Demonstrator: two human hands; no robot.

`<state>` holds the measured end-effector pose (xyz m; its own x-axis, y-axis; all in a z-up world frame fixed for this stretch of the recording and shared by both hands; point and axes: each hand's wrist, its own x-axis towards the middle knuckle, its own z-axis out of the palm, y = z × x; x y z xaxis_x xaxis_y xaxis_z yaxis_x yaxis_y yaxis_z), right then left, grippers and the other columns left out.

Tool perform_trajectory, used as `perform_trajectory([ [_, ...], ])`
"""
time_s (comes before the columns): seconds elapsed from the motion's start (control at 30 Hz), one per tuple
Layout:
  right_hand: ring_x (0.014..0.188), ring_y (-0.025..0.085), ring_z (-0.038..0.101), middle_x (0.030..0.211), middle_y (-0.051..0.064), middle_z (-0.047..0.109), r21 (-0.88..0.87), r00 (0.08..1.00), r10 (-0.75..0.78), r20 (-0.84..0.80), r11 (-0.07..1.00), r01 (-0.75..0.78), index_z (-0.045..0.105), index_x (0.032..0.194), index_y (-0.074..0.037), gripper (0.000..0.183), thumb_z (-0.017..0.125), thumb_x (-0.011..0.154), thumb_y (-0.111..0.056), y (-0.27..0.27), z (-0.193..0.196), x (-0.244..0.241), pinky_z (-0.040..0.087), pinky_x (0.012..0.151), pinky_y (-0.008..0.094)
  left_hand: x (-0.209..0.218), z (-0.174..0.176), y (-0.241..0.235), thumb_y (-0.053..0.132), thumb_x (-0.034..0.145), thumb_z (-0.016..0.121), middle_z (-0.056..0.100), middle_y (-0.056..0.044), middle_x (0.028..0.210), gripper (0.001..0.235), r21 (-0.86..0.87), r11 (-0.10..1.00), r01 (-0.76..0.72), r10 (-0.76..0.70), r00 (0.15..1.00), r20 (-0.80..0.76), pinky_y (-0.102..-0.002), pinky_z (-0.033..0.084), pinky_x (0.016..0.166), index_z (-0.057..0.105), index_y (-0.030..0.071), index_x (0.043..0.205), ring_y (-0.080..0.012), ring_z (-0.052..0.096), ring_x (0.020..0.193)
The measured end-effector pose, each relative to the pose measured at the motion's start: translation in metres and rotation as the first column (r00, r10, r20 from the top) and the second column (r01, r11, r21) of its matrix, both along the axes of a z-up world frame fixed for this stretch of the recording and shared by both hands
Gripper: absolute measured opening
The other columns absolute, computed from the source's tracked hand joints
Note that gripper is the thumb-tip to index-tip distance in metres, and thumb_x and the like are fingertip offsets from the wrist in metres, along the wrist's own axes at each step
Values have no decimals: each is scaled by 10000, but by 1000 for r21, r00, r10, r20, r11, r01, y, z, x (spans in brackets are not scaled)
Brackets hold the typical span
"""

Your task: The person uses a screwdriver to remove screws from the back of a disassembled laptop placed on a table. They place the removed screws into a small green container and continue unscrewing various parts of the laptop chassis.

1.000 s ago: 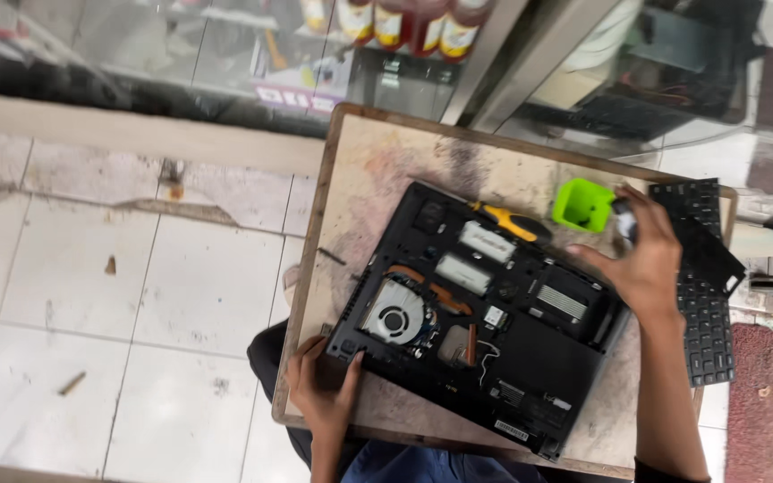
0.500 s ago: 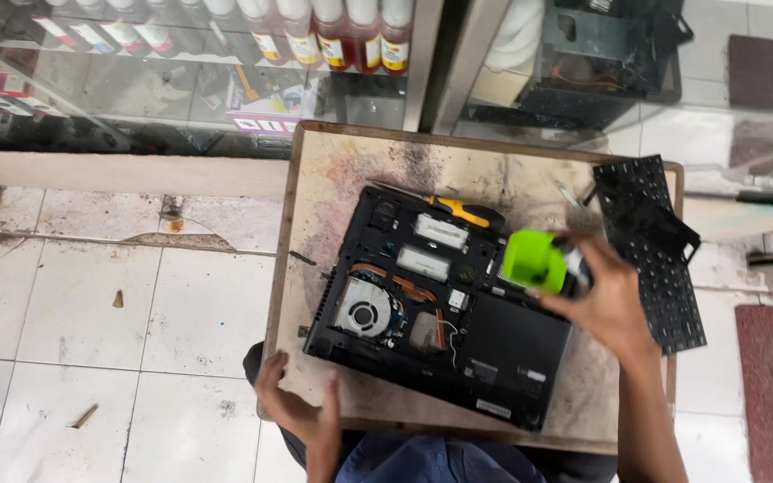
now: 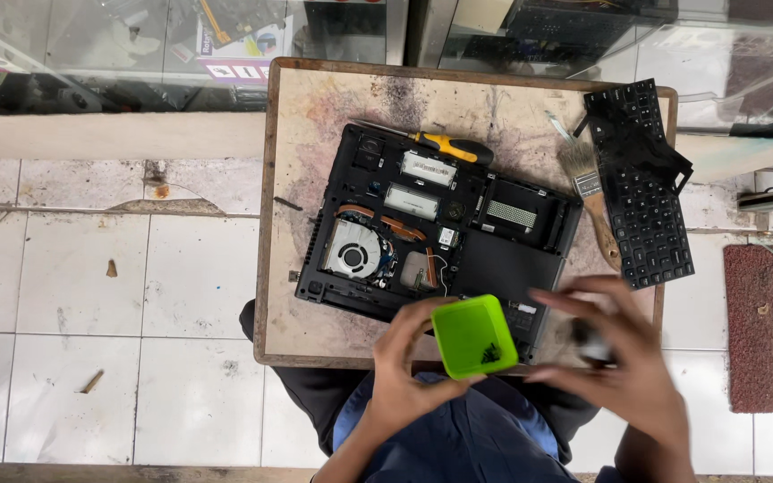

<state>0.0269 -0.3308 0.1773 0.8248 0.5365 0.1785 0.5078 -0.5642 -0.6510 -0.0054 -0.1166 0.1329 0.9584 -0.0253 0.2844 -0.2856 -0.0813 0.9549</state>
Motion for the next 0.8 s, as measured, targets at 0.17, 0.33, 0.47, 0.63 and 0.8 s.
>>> perform_trajectory([
  [0.17,664,244,475,791,176,429,574,821,-571,-1,672,468,408,683,1,360,382,907,-280,-29,-12,-24,441,572,289,-14,-25,-11,59,599,784,512,-133,1108,618,-350,932,-96,26,980,-197,-270,480,888,481,-16,1132,-198,546,1039],
  [0.33,544,275,377,628,184,332,550,659,-697,281,680,485,297,593,4,538,247,993,-352,-19,-9,-36,232,518,332,-15,-19,-8,121,598,784,544,-119,1095,615,-227,972,-65,41,993,-107,-272,491,870,492,17,1129,-205,548,1029],
  [0.47,491,286,515,730,268,442,696,796,-597,99,613,373,240,828,-27,500,256,959,-510,-46,-34,-67,472,377,309,-20,-23,-4,189,711,748,568,-138,1129,503,9,997,-72,70,988,140,-337,467,941,509,20,1119,-242,570,1065],
  [0.63,636,2,657,1017,81,671,182,941,-270,-202,934,307,599,1002,44,381,309,895,-179,-131,-55,-98,431,606,87,-22,-20,-2,46,766,690,528,-227,1123,398,-55,998,-12,24,973,228,-377,499,924,488,-27,1101,-325,567,1064],
  [0.8,293,-179,318,583,-262,647,-32,957,-203,-209,979,201,550,1148,-132,583,348,674,141,-73,-10,-82,154,306,22,-26,-29,-1,26,731,705,547,-189,1111,414,-16,995,-101,102,978,184,-345,509,909,515,-8,1098,-292,580,1060],
])
